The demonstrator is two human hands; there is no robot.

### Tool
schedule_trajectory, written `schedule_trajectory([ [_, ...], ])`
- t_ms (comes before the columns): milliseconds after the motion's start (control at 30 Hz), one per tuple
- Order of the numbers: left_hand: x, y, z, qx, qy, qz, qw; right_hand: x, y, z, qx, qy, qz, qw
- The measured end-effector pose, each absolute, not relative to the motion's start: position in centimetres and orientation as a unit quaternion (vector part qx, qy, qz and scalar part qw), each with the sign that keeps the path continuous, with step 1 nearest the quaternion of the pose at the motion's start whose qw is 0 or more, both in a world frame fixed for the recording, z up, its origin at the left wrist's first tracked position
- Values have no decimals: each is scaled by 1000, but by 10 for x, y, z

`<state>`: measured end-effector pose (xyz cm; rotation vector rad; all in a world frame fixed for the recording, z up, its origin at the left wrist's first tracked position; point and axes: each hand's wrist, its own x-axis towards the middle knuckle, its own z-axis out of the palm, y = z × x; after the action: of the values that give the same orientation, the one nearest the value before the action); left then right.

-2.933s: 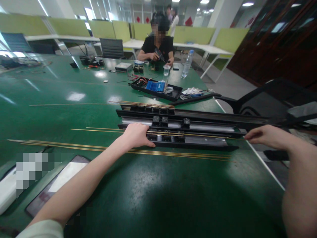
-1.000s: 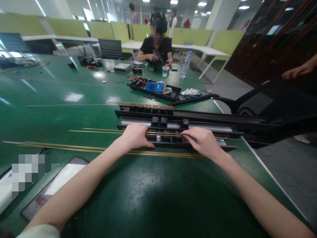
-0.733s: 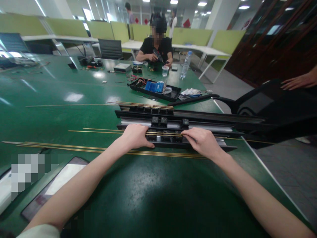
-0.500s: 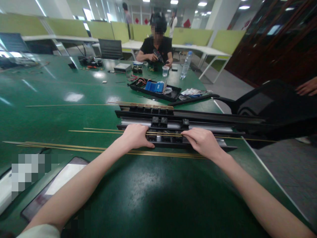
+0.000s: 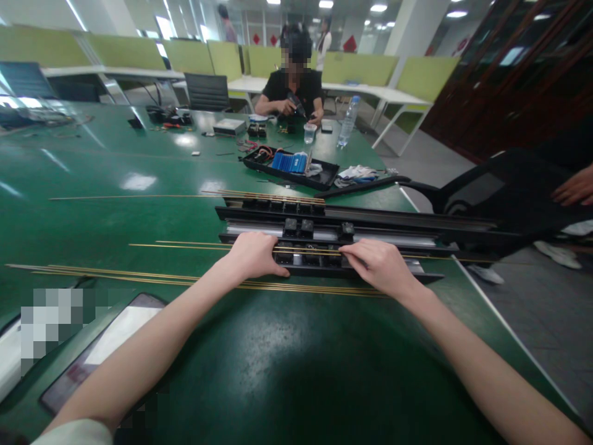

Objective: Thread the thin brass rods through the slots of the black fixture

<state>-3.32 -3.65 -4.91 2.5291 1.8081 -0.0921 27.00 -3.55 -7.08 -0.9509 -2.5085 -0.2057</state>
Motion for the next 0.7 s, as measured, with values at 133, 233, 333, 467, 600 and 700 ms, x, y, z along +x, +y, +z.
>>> schedule_trajectory([
  [133, -34, -36, -49, 817, 576, -28, 16, 270, -36, -69, -345, -910, -75, 217],
  [233, -34, -36, -49, 818, 575, -27, 14, 270, -36, -68, -344, -911, -74, 217],
  [333, -34, -36, -49, 816, 577, -27, 13, 271, -36, -67, -346, -911, -67, 217],
  [467, -34, -36, -49, 818, 575, -25, 13, 272, -36, -66, -347, -910, -61, 216],
  [600, -33, -37, -49, 818, 575, -27, 12, 272, -36, -64, -348, -911, -62, 214],
  [700, -33, -37, -48, 817, 575, -29, 14, 272, -36, -62, -347, -911, -64, 212],
])
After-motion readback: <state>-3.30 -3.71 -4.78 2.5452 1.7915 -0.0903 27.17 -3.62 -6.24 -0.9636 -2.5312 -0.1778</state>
